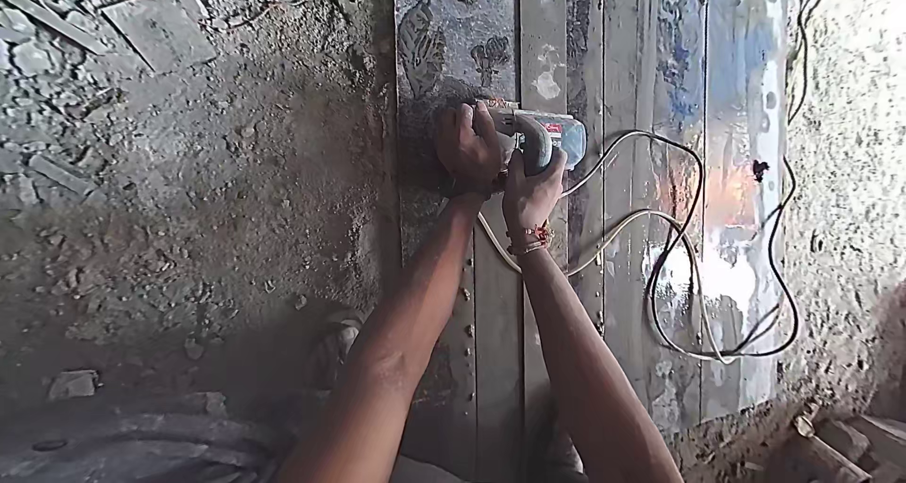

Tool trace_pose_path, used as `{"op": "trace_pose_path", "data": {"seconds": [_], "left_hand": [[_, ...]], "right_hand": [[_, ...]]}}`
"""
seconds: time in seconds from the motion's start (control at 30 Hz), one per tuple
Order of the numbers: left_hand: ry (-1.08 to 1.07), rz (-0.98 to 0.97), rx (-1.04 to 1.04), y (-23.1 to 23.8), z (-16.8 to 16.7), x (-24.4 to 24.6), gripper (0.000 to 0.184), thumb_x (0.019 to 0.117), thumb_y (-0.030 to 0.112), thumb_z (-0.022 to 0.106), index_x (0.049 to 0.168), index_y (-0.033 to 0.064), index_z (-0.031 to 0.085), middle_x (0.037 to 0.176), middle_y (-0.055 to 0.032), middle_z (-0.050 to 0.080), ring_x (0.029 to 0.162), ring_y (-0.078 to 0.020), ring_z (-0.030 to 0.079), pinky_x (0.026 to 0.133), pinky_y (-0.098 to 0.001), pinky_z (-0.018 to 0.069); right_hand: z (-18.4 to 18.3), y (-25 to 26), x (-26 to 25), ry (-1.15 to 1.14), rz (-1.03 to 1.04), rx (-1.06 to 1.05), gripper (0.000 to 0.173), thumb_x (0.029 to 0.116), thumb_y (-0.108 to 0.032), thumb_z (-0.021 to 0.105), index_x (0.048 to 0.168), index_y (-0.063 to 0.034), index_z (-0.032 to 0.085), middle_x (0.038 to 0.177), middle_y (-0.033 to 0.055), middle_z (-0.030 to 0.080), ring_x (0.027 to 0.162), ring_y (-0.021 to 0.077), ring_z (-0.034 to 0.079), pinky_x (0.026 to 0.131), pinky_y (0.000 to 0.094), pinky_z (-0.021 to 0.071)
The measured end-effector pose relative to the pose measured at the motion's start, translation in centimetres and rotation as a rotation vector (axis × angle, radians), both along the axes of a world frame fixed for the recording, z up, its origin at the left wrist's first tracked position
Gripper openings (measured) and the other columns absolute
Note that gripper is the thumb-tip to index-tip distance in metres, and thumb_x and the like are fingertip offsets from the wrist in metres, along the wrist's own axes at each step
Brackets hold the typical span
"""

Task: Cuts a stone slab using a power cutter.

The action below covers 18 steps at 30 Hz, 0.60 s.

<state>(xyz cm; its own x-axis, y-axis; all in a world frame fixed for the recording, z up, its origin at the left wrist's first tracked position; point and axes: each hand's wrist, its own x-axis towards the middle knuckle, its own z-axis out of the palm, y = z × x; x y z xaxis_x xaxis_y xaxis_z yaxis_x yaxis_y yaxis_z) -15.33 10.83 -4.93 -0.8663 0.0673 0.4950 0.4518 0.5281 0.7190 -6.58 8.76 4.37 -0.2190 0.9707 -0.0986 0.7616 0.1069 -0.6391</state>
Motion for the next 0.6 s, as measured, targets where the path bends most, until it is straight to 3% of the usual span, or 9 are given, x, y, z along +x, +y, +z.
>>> {"op": "trace_pose_path", "data": {"seconds": [0.1,0.3,0.4,0.43,0.5,0.6], "left_hand": [[0.007,0.033,0.007,0.4,-0.4,-0.1,0.038,0.1035,0.032,0.050,0.082,0.0077,0.071,0.081,-0.0084,0.066,0.081,-0.0222,0.068,0.069,-0.0361,0.0530],[0.024,0.081,-0.011,1.0,-0.9,-0.3,0.038,0.1048,0.035,0.052,0.086,0.0096,0.073,0.086,-0.0088,0.068,0.086,-0.0212,0.069,0.073,-0.0357,0.0533],[-0.012,0.102,-0.046,1.2,-0.8,-0.4,0.040,0.1052,0.038,0.051,0.088,0.0102,0.073,0.087,-0.0090,0.069,0.087,-0.0217,0.069,0.073,-0.0370,0.0529],[-0.070,0.084,-0.074,1.1,-0.3,-0.3,0.042,0.1059,0.040,0.049,0.090,0.0096,0.073,0.090,-0.0105,0.070,0.089,-0.0230,0.069,0.075,-0.0387,0.0527],[-0.268,-0.053,-0.185,0.2,1.8,-0.1,0.049,0.1082,0.040,0.041,0.103,0.0030,0.072,0.104,-0.0176,0.071,0.104,-0.0297,0.069,0.089,-0.0454,0.0527],[-0.348,-0.094,-0.242,0.1,2.7,-0.5,0.052,0.1086,0.042,0.036,0.106,0.0020,0.071,0.110,-0.0183,0.071,0.112,-0.0295,0.068,0.096,-0.0450,0.0502]], "right_hand": [[-1.0,1.0,-0.6,0.002,-0.047,0.058,0.041,0.0939,-0.029,0.069,0.128,-0.0081,0.058,0.089,0.0114,0.072,0.081,0.0281,0.072,0.070,0.0491,0.0567],[-0.8,1.9,-0.3,0.022,0.032,-0.029,0.050,0.0949,-0.037,0.071,0.133,-0.0087,0.055,0.091,0.0122,0.073,0.083,0.0302,0.073,0.073,0.0527,0.0576],[-1.6,2.9,1.7,0.059,0.209,0.070,0.058,0.0979,-0.052,0.060,0.131,-0.0044,0.056,0.104,0.0122,0.070,0.087,0.0256,0.071,0.073,0.0478,0.0585],[-2.1,3.5,2.7,0.060,0.233,0.146,0.059,0.0998,-0.054,0.053,0.129,-0.0032,0.059,0.110,0.0127,0.069,0.092,0.0243,0.070,0.075,0.0457,0.0584],[-2.2,5.2,5.5,0.004,0.148,0.229,0.049,0.1045,-0.042,0.049,0.125,0.0003,0.064,0.117,0.0174,0.068,0.106,0.0283,0.068,0.089,0.0458,0.0569],[-1.8,10.4,11.6,-0.223,-0.164,0.111,0.048,0.1058,-0.039,0.049,0.125,0.0018,0.065,0.126,0.0240,0.064,0.120,0.0367,0.062,0.103,0.0506,0.0497]]}}
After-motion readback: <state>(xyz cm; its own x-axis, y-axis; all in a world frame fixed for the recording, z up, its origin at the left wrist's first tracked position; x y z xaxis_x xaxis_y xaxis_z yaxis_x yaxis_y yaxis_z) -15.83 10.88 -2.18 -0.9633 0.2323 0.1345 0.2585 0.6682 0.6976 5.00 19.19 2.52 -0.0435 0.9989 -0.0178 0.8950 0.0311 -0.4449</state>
